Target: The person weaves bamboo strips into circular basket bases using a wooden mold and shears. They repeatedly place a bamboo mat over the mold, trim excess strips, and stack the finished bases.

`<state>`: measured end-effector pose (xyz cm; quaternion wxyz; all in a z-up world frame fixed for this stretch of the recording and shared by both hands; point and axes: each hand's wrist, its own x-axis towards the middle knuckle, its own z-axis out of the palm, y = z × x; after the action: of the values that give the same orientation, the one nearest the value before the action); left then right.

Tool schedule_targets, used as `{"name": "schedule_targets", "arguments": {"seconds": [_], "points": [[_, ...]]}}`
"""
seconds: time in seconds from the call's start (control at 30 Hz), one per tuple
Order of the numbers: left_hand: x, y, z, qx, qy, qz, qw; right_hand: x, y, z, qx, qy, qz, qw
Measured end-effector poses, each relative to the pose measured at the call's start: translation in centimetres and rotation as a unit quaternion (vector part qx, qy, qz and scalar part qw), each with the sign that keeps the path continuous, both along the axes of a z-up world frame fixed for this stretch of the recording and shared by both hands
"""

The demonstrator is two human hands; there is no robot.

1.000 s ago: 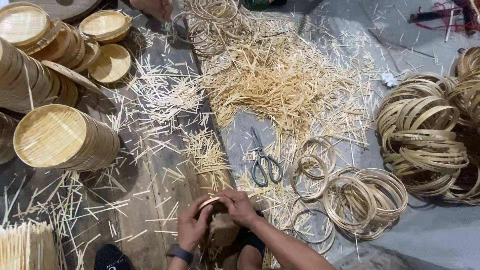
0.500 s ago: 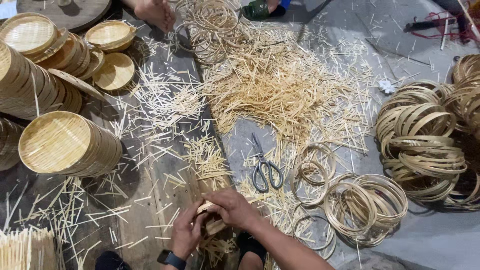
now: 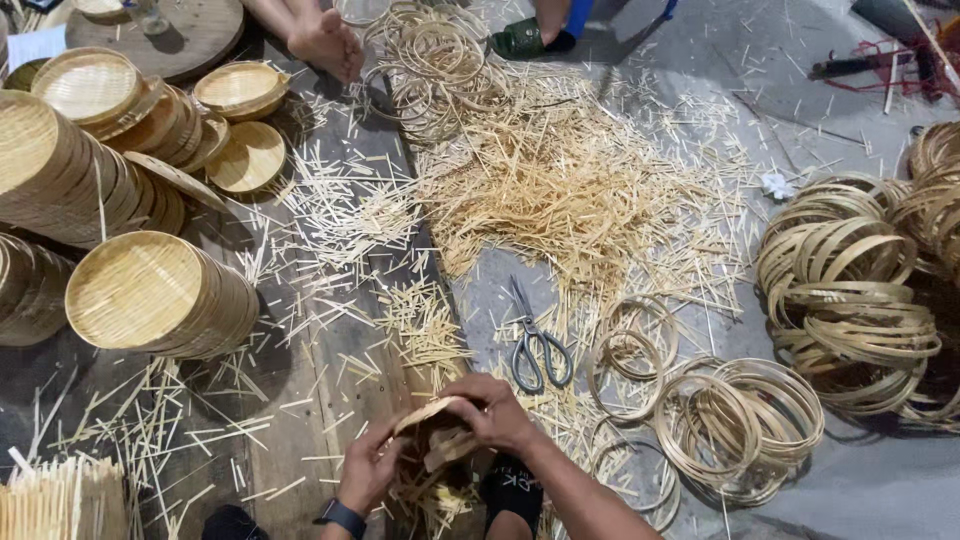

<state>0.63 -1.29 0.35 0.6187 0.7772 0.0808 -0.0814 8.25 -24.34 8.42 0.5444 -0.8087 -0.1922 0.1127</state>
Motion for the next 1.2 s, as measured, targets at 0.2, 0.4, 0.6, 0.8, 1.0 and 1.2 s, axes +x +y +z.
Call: {"name": "schedule_targets", "arguments": {"seconds": [0.2,0.4,0.6,0.8,1.0,1.2], "points": [[0.0,-0.9,2.4,0.134,-0.146,-0.018,0.98,0.1,1.7,0.1,-0.091,-0.11,0.124,0.982],[1.1,-2.1,3.4,0.189,-0.197,0.001,0.962,-1.3,3.3,-1.5,-0.005,-0.234,-0.021,0.972],[1.2,-4.0,2.2,0.269,-0.21,0.028,0.94,-1.7,2.7,-2.8,-0.004,-0.187,-0.056,0.981],[1.5,-1.6,2.2,0.08,-0.12,0.01,0.989,-1.0,1.2,-0.3,0.01,-0.13,-0.015,0.991],[0.9,-0.1,0.3,0.118,-0.099,-0.027,0.988,0.2,0.8,1.8,-0.088,-0.192,0.086,0.974],[-0.3,-2.1,0.4,0.189,-0.213,0.045,0.958,-0.3,2.8,-0.1,-0.037,-0.215,0.052,0.974]]}}
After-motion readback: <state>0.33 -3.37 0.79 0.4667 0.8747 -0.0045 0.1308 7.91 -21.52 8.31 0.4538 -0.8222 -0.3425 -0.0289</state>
